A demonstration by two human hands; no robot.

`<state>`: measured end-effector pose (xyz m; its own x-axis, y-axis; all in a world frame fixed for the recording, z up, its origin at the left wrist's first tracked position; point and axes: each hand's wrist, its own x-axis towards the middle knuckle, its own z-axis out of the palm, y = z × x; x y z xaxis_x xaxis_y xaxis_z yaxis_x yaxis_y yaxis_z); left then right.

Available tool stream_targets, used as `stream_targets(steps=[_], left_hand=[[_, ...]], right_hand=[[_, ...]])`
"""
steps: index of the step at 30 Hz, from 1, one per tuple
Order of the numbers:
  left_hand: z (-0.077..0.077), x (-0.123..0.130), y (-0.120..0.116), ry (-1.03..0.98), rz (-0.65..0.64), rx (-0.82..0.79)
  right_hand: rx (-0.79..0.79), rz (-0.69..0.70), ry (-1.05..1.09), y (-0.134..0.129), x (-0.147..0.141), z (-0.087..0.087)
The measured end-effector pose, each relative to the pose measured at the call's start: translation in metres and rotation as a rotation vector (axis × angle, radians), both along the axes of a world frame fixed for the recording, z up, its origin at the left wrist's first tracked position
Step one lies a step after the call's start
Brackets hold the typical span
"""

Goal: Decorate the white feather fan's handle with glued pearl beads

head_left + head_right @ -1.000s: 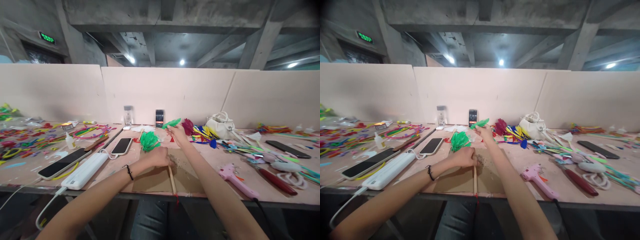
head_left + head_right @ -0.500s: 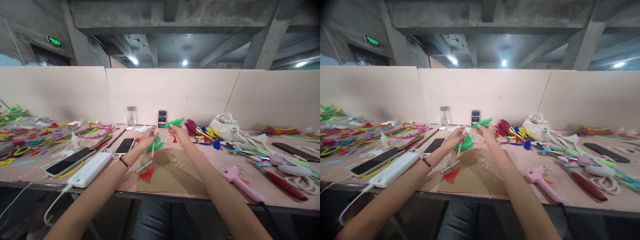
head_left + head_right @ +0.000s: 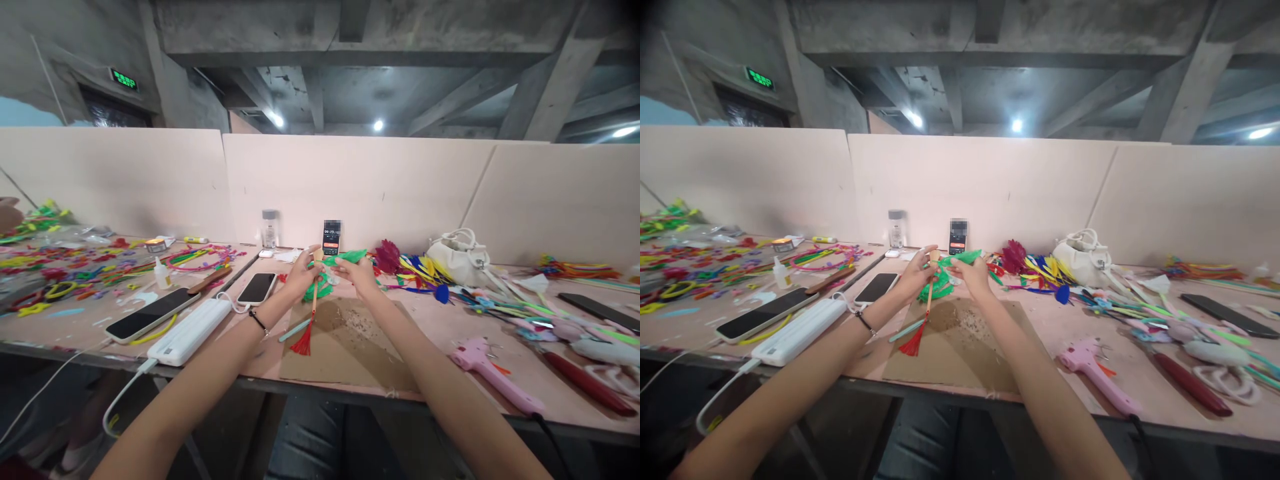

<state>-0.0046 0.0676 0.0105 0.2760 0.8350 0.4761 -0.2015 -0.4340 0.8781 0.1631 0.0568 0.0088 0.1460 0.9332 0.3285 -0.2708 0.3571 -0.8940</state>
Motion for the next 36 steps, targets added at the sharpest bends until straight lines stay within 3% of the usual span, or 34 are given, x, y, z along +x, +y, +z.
stream_targets(steps=[10, 17, 30, 36], left_hand=[[-0.003, -0.001, 0.005, -0.023, 0.001, 0.034], [0.000, 0.001, 0.001, -0.019, 0.005, 0.078], [0.000, 0.003, -0.005, -0.016, -0.002, 0.091], [0.000, 0.001, -0.003, -0.057, 0.040, 0.063]], right_hand=[[0.041, 0.014, -0.024, 0.000, 0.001, -0.001], [0.047, 0.110, -0.069, -0.004, -0.008, -0.004], [0.027, 0.125, 0.041, -0.012, -0.017, -0.002], [-0.003, 0.101, 0.133, -0.003, -0.014, -0.007]])
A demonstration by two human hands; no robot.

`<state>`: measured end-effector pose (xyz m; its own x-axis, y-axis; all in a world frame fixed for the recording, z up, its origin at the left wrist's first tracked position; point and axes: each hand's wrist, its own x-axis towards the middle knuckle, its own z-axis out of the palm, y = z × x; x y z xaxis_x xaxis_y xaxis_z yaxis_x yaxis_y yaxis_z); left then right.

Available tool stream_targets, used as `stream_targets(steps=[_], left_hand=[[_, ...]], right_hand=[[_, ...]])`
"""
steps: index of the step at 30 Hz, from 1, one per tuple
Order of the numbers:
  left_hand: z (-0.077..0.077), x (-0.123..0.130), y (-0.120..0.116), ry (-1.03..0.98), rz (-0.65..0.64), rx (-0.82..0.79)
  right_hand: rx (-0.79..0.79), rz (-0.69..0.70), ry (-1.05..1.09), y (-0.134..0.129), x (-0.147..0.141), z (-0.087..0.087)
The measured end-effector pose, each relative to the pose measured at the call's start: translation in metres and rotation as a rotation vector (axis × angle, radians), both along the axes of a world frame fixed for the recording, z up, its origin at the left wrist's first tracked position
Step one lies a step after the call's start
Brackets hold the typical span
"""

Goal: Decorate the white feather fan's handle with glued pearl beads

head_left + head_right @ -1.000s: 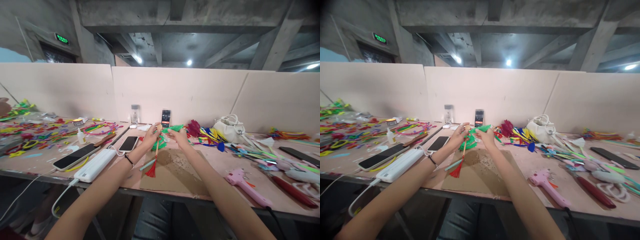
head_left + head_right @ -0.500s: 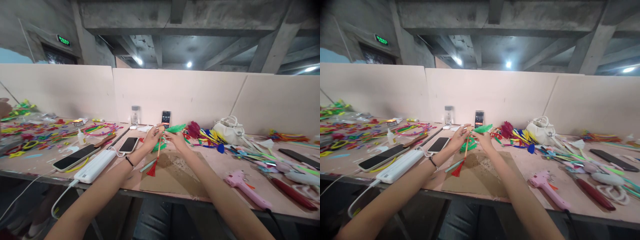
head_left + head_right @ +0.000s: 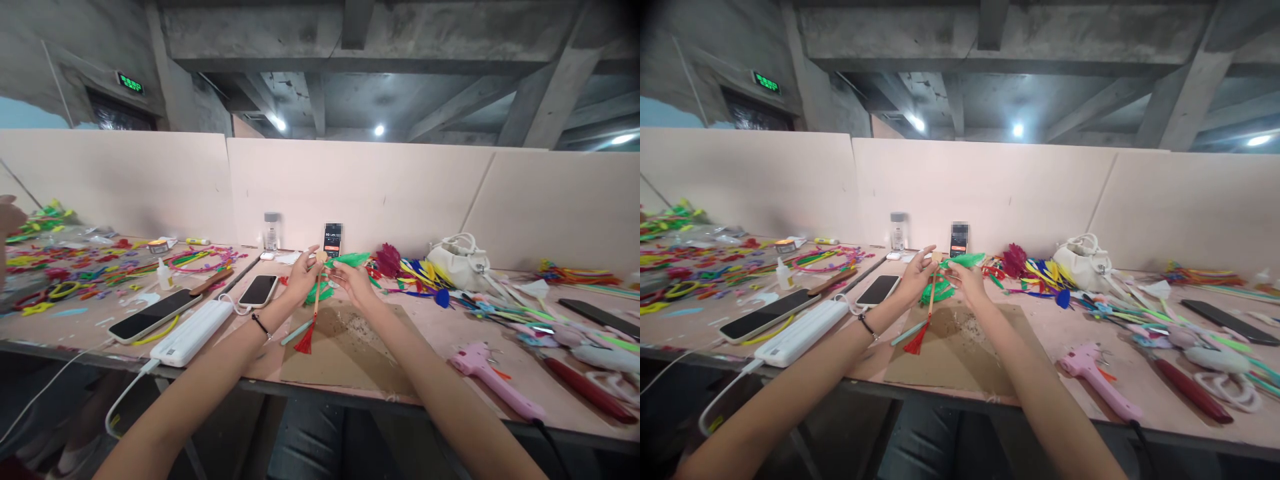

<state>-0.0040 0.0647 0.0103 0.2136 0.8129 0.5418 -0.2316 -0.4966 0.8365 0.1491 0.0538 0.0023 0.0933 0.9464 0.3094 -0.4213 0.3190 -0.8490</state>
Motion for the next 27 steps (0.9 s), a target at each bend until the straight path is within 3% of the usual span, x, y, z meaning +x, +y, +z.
stream_targets(steps=[17, 21, 27], left_hand=[[-0.006, -0.003, 0.019, -0.020, 0.086, -0.040], [-0.007, -0.003, 0.019, -0.021, 0.084, -0.044], [-0.005, -0.003, 0.019, -0.018, 0.068, -0.043]], right_hand=[[-0.123, -0.293, 0.216, 0.025, 0.053, -0.003], [-0.117, -0.267, 0.203, 0.025, 0.050, -0.004], [-0.039, -0.108, 0.042, 0.019, 0.027, -0.006]])
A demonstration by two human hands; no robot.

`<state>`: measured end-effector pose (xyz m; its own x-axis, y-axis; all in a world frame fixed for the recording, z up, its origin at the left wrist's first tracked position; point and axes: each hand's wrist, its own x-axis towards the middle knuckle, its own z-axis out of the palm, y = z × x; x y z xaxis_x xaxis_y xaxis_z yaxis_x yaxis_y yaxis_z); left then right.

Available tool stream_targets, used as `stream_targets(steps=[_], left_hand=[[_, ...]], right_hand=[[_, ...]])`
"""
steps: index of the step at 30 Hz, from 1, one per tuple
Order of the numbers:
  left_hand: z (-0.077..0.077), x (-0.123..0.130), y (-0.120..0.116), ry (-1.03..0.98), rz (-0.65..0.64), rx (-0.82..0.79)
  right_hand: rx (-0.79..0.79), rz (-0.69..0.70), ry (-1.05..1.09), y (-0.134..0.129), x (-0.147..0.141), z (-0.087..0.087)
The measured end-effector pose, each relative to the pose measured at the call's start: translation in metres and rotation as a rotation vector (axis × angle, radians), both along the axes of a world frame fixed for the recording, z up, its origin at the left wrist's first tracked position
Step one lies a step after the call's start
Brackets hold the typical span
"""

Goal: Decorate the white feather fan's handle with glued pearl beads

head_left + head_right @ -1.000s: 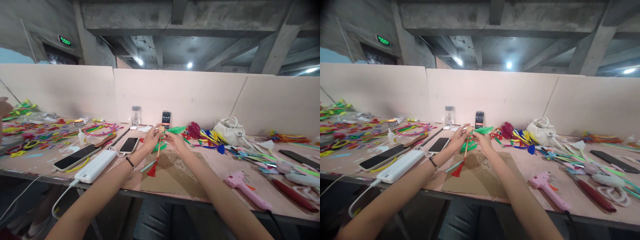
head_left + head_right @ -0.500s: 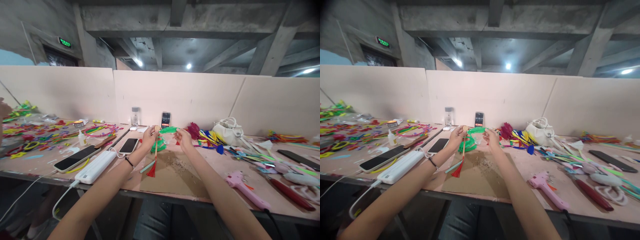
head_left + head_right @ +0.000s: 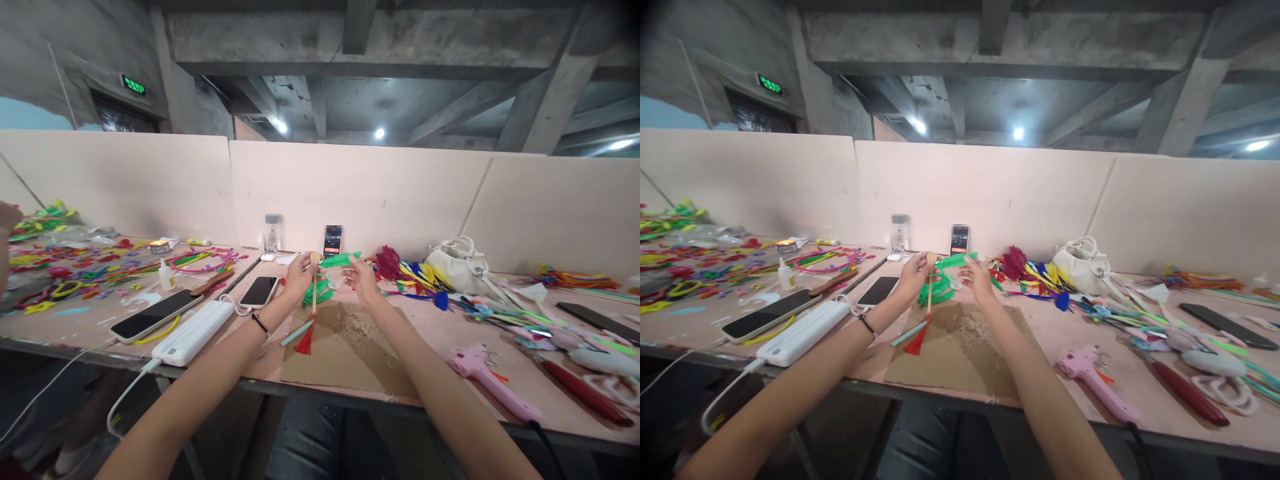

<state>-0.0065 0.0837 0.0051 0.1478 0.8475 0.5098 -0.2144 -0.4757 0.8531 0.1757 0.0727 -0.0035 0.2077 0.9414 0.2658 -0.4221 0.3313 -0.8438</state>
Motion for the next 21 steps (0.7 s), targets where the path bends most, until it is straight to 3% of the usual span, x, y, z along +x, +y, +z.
stream_targets(steps=[6, 10, 16, 21], left_hand=[[0.003, 0.002, -0.011, 0.010, -0.054, 0.001], [0.006, 0.005, -0.020, 0.012, -0.093, -0.017], [0.000, 0.009, -0.022, 0.136, -0.169, -0.121], [-0.015, 0.013, -0.026, 0.375, -0.343, -0.173]], right_hand=[[0.094, 0.107, -0.211, -0.010, -0.014, -0.004], [0.116, 0.073, -0.294, -0.008, -0.015, -0.006], [0.099, -0.183, -0.339, 0.008, -0.001, -0.008], [0.120, -0.407, -0.482, 0.017, 0.007, -0.011]])
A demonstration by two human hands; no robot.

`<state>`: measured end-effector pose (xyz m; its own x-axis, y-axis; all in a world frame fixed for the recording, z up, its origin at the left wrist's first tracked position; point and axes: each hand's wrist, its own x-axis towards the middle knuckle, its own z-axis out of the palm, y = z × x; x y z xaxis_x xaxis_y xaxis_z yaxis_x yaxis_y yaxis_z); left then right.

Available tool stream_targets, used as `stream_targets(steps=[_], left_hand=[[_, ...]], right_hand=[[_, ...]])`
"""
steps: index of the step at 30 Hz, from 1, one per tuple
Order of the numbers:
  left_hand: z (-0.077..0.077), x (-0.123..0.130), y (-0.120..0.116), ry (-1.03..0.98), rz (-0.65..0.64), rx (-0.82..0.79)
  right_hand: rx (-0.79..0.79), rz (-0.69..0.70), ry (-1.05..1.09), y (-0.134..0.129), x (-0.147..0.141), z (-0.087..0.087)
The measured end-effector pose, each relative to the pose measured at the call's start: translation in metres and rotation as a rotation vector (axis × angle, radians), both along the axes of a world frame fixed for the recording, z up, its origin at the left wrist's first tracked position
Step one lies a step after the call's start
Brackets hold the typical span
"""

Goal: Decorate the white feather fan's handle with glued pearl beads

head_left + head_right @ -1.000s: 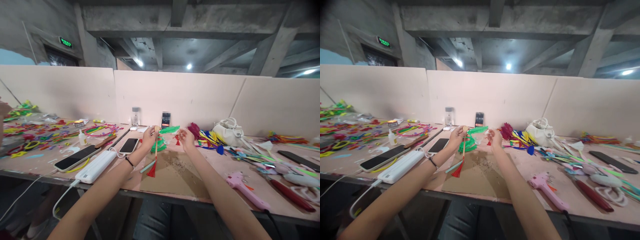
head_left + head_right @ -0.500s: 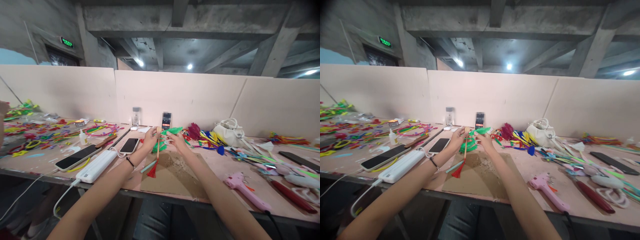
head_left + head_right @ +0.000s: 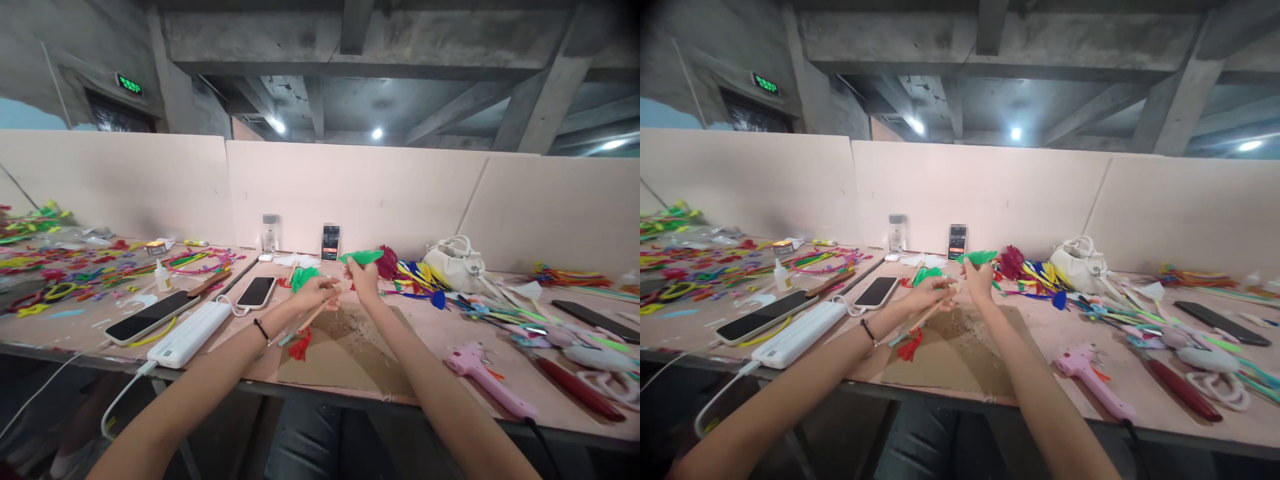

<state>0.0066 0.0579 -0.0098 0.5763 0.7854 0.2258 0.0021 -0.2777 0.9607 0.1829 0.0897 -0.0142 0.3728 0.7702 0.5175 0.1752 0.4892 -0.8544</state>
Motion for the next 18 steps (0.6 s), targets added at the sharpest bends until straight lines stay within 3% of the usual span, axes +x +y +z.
stream_targets(steps=[3, 7, 13, 18], left_hand=[[-0.007, 0.004, 0.000, 0.081, -0.044, 0.029], [-0.005, 0.005, 0.007, 0.040, 0.039, 0.090], [0.004, -0.007, 0.024, -0.104, 0.269, 0.122], [0.006, -0.016, 0.032, -0.128, 0.383, 0.170]], right_hand=[[0.034, -0.070, -0.155, -0.005, 0.000, 0.001], [0.139, -0.114, -0.433, -0.020, -0.001, 0.006], [0.275, 0.034, -0.792, -0.038, -0.014, 0.009], [0.340, 0.130, -0.827, -0.044, -0.022, 0.013]])
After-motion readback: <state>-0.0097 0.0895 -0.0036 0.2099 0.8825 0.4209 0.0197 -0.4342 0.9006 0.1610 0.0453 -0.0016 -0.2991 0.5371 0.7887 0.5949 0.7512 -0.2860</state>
